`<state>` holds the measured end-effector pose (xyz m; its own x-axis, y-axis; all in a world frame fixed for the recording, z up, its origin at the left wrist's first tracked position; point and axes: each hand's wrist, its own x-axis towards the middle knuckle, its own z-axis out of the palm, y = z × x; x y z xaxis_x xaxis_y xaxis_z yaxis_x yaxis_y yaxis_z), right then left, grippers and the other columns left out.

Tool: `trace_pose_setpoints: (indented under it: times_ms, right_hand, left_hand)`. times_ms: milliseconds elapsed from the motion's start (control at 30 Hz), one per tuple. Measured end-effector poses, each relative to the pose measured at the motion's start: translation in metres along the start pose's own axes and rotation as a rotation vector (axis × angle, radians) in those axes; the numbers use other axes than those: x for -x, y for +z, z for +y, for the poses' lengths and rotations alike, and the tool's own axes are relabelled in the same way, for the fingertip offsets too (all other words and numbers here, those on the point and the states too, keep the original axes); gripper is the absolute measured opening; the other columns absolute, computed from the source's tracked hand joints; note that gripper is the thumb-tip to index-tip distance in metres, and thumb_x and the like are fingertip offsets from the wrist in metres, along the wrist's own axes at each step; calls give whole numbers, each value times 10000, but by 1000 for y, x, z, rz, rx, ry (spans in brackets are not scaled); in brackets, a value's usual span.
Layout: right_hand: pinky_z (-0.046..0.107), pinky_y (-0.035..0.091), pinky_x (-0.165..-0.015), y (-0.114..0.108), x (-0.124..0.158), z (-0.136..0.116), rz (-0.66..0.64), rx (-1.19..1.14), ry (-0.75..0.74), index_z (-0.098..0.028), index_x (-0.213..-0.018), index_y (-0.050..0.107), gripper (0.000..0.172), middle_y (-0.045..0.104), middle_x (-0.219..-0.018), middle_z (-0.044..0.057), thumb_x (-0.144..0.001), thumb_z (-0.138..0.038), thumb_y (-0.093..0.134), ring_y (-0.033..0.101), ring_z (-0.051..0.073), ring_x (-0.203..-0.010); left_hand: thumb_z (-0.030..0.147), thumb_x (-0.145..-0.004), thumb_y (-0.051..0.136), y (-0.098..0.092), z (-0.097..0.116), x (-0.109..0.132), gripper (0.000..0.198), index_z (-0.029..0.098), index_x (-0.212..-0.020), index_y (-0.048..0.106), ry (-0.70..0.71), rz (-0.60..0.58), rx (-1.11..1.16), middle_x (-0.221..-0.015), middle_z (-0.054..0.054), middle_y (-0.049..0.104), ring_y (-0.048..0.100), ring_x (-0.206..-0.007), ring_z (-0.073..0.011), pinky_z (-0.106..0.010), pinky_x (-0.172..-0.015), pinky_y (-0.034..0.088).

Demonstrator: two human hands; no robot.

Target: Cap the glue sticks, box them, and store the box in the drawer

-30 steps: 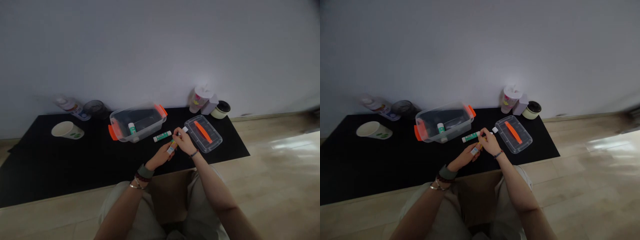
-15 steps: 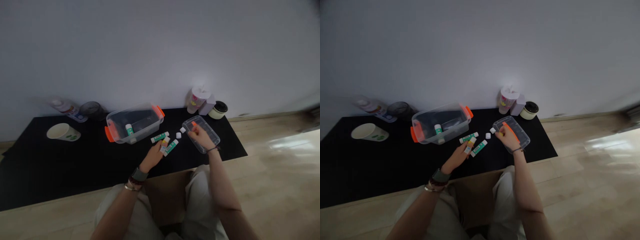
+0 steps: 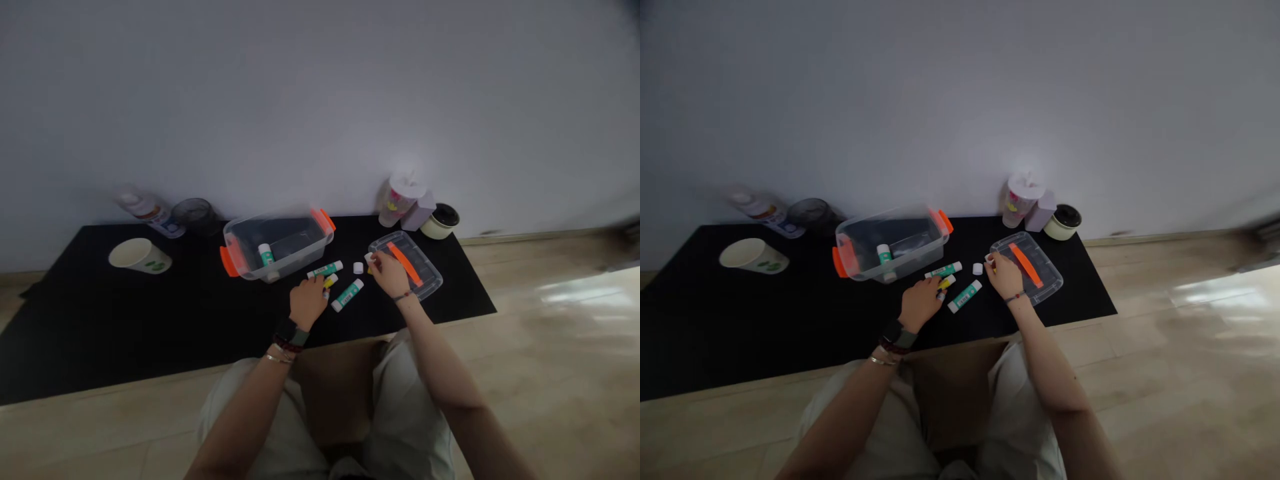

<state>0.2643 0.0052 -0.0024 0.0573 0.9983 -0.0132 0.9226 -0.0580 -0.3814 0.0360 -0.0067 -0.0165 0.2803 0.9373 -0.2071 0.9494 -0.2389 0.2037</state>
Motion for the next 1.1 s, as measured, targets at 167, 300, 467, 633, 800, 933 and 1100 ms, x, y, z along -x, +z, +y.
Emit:
trace_pose_setpoints:
  times_ms: [167, 300, 467, 633, 800, 933, 1100]
  right_hand:
    - [254, 412, -678, 12, 18, -24, -369, 33, -182, -221, -1165, 603, 374, 683, -762, 6, -914, -498, 614, 658, 180, -738]
    - [251, 416, -708, 20, 21, -40, -456, 132, -225, -240, -1136, 620, 345, 700, -893, 38, -945, -520, 555, 676, 198, -862]
    - [274, 441, -756, 17, 11, -48, -445, 293, -229, -249, -1207, 605, 343, 653, -1145, 95, -956, -475, 544, 666, 223, -964]
    - [306, 460, -819, 24, 10, -53, -490, 346, -214, -249, -1296, 588, 483, 637, -1159, 132, -953, -578, 500, 644, 252, -1027]
    - [311, 459, -880, 37, 13, -56, -420, 316, -262, -264, -1328, 566, 455, 584, -1206, 123, -945, -512, 567, 572, 250, -1137]
    - [317, 477, -843, 40, 6, -54, -302, 403, -187, -266, -1331, 560, 392, 530, -1288, 141, -951, -357, 594, 528, 266, -1176]
    - [327, 478, -839, 22, -7, -64, -90, 351, -229, -205, -1223, 624, 288, 581, -1181, 146, -997, -301, 474, 541, 264, -1104]
  left_hand:
    - [261, -932, 488, -1, -5, 6, 284, 151, -1168, 601, -20, 6, -42, -1130, -143, 663, 609, -1051, -296, -368, -775, 465]
    - [258, -922, 507, 0, -10, 7, 290, 132, -1158, 618, -39, 26, -28, -1098, -161, 652, 609, -1037, -311, -380, -779, 461]
    - [233, -934, 488, -3, -10, 6, 292, 108, -1158, 627, -53, 16, 13, -1093, -183, 646, 612, -1038, -325, -389, -772, 459]
    - [239, -943, 484, -10, -10, 8, 302, 117, -1190, 608, -51, 14, 16, -1119, -175, 642, 606, -1055, -324, -386, -776, 460]
    - [206, -930, 502, -16, -11, 10, 285, 124, -1182, 606, -56, 1, 31, -1114, -175, 642, 604, -1067, -329, -386, -784, 457]
    - [173, -918, 494, -19, -12, 11, 301, 133, -1194, 607, -65, -11, 23, -1131, -175, 639, 604, -1063, -315, -378, -788, 458]
    - [201, -931, 491, -13, -13, 8, 283, 143, -1177, 618, -37, -1, 37, -1130, -173, 643, 601, -1063, -312, -376, -791, 458]
